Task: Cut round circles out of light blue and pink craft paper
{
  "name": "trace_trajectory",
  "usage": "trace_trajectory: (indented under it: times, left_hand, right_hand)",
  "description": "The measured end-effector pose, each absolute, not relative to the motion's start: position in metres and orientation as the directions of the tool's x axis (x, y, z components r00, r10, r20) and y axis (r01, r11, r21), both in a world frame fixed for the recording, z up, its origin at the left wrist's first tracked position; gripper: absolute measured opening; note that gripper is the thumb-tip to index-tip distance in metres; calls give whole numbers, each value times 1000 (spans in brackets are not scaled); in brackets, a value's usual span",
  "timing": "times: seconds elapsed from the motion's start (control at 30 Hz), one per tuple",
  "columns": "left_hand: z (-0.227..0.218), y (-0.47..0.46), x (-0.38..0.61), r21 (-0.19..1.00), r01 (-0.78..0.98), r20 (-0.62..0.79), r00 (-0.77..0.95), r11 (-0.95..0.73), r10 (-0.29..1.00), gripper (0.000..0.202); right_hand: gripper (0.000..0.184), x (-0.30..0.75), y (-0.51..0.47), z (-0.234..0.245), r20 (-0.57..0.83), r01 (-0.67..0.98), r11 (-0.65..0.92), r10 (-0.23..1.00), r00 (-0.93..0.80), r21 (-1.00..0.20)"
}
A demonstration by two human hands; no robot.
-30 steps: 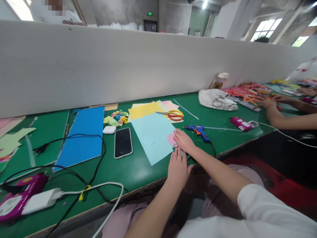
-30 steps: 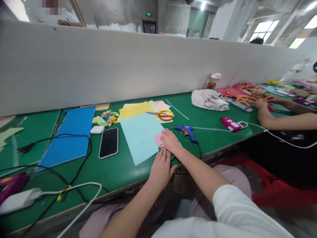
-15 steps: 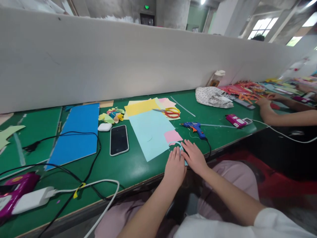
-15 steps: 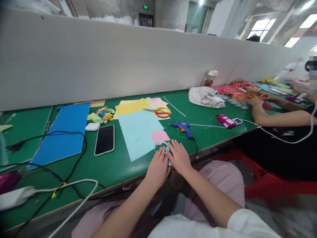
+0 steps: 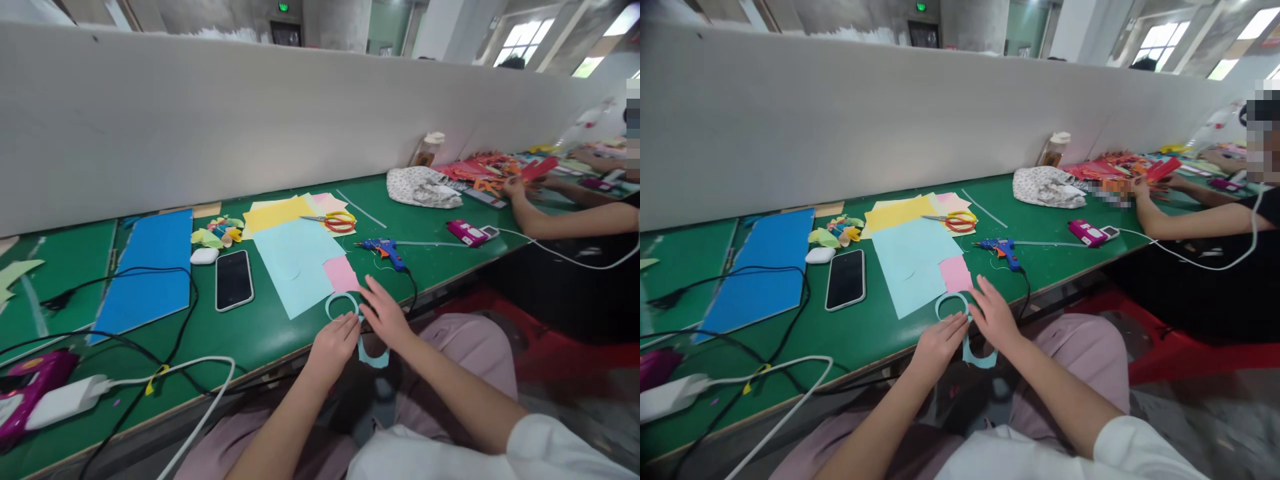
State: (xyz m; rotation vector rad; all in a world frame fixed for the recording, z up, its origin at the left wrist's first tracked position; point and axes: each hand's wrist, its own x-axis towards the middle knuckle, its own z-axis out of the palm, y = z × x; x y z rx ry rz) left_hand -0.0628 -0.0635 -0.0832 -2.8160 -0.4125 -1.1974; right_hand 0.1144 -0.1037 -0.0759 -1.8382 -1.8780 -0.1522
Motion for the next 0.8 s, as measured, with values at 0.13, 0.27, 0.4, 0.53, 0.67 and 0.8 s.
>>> trace_trajectory:
  times: [0.13, 0.27, 0.4, 0.53, 0.67, 0.8]
  left_hand:
    - [-83, -64, -63, 72, 253, 766, 606, -965, 216, 22]
    - [-82, -65, -61, 177, 281, 793, 528, -943, 306, 23]
    - [-80, -65, -67, 285, 299, 783, 475, -911, 401, 27]
    - [-82, -70, -81, 311, 285, 778, 472, -907, 415, 25]
    - [-96, -83, -90, 244, 230, 787, 521, -942, 331, 25]
    - [-125, -89, -89, 233, 211, 701, 640, -949, 314, 24]
  right_hand:
    - [48, 139, -81, -76, 416, 969, -33, 899, 135, -244]
    - [47, 141, -87, -84, 411, 972, -58, 899, 150, -227]
    - [43, 135, -108, -86, 431, 974, -16, 895, 114, -225]
    - [38, 127, -123, -84, 447, 971, 64, 894, 47, -231]
    - [32, 111, -138, -83, 463, 943, 177, 886, -28, -281]
    - [31, 97, -144, -79, 517, 866, 295, 855, -50, -404]
